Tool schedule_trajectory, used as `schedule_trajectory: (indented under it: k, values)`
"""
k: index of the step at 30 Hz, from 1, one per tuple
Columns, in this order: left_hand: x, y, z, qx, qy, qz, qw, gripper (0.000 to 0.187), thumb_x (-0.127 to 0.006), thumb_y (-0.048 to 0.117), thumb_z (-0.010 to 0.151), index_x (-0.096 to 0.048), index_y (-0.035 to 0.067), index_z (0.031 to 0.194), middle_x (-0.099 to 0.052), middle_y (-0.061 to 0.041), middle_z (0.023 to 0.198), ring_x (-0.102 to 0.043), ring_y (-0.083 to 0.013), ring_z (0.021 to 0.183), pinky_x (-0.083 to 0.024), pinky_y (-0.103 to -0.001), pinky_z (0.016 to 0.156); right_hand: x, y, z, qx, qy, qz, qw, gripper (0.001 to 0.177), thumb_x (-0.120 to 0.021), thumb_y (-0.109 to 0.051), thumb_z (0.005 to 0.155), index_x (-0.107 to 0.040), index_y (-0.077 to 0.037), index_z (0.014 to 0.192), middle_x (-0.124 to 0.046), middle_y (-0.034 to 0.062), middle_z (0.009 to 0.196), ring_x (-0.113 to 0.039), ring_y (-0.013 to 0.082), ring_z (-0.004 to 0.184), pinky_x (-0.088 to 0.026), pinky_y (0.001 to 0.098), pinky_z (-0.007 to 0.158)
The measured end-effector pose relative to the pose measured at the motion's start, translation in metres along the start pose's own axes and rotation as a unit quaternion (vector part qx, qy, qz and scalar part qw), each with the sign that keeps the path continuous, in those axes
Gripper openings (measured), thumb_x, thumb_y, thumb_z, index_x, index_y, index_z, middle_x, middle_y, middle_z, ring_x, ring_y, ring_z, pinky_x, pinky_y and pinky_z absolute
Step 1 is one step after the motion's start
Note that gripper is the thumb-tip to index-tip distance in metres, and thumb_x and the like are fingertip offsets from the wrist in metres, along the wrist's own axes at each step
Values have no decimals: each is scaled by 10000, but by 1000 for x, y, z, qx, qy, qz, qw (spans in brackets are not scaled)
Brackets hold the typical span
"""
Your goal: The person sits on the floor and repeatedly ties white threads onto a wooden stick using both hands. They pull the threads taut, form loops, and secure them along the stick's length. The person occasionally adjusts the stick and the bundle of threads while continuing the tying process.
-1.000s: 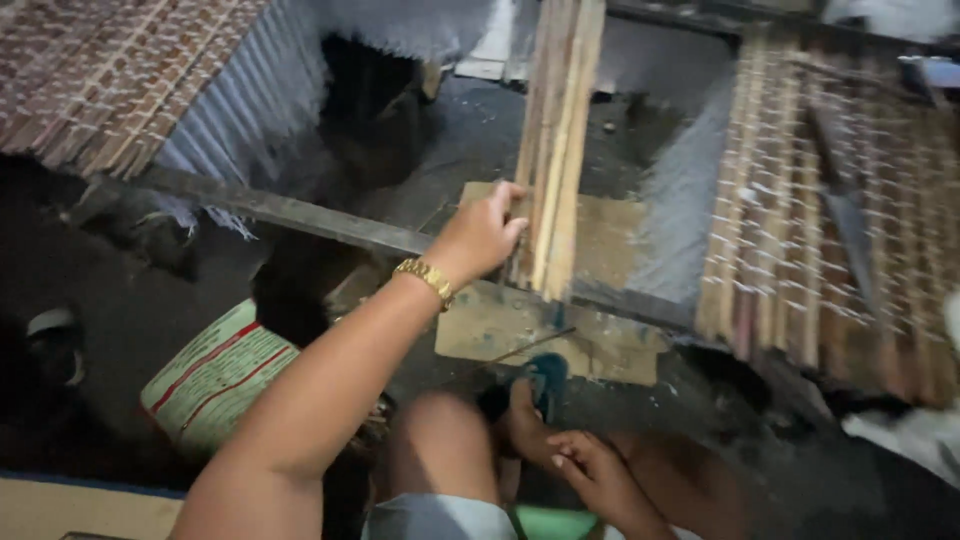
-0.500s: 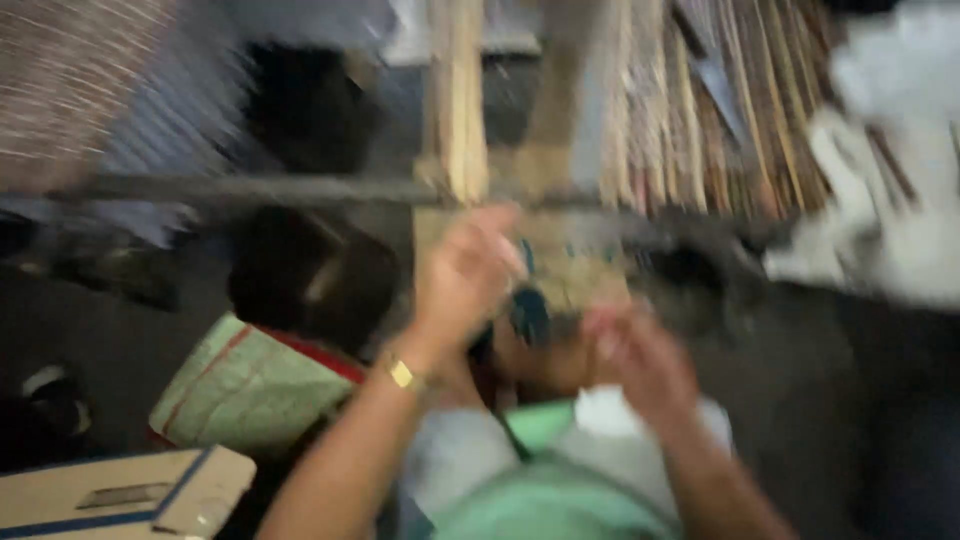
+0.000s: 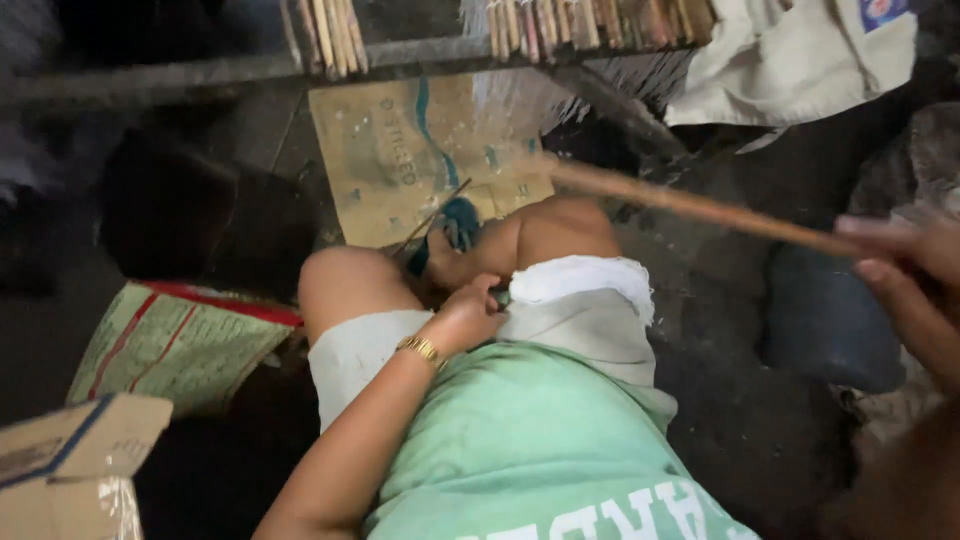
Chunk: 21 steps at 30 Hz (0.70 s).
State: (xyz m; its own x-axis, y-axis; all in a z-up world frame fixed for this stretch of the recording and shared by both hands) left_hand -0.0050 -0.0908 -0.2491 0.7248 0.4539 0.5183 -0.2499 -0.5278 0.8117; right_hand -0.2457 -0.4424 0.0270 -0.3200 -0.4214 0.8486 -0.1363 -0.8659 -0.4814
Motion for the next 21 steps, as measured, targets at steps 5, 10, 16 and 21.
schedule_trajectory:
  k: [5, 10, 16, 21]
  values:
    - [-7, 15, 15, -34, -14, -89, 995, 913, -758, 136, 762, -349, 226, 1573, -446, -146, 1424, -656, -267, 976, -503, -362, 976, -7, -7, -19, -20, -30, -124, 992, 232, -740, -164, 1008, -798, -99, 1224, -649, 101, 849, -619, 201, 759, -467, 324, 802]
    - [-21, -2, 31, -38, 18, -182, 982, 545, -803, 91, 807, -667, 166, 1330, -687, 34, 1271, -629, -95, 929, -530, -244, 893, -15, -10, -26, 10, -19, -142, 990, 265, -788, -206, 946, -796, -119, 1196, -594, 58, 847, -526, 176, 675, -427, 319, 725]
    - [-18, 12, 18, 122, -12, -434, 893, 385, -779, 185, 867, -696, 52, 1219, -666, -59, 965, -683, -118, 836, -627, -231, 772, -24, -42, -19, 99, -48, -263, 959, 212, -799, -304, 950, -807, -191, 1129, -591, 4, 755, -576, 190, 675, -428, 373, 722]
    - [-35, -8, 26, 165, -26, -546, 821, 368, -703, 237, 932, -647, 32, 1233, -676, -95, 1159, -697, -225, 965, -612, -345, 904, -26, -53, -13, 112, -64, -288, 949, 235, -786, -310, 945, -803, -171, 1134, -622, 22, 793, -622, 205, 719, -459, 388, 726]
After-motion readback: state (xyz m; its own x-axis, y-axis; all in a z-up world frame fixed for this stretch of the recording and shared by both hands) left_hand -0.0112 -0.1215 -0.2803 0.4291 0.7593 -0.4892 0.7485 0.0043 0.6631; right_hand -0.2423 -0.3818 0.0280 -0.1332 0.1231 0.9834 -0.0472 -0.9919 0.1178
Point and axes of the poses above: each hand's wrist, its own z-axis towards the middle knuckle, its own x-axis out of the back of the hand, y = z × x, the point moved 4 cm from there along z, towards the middle knuckle
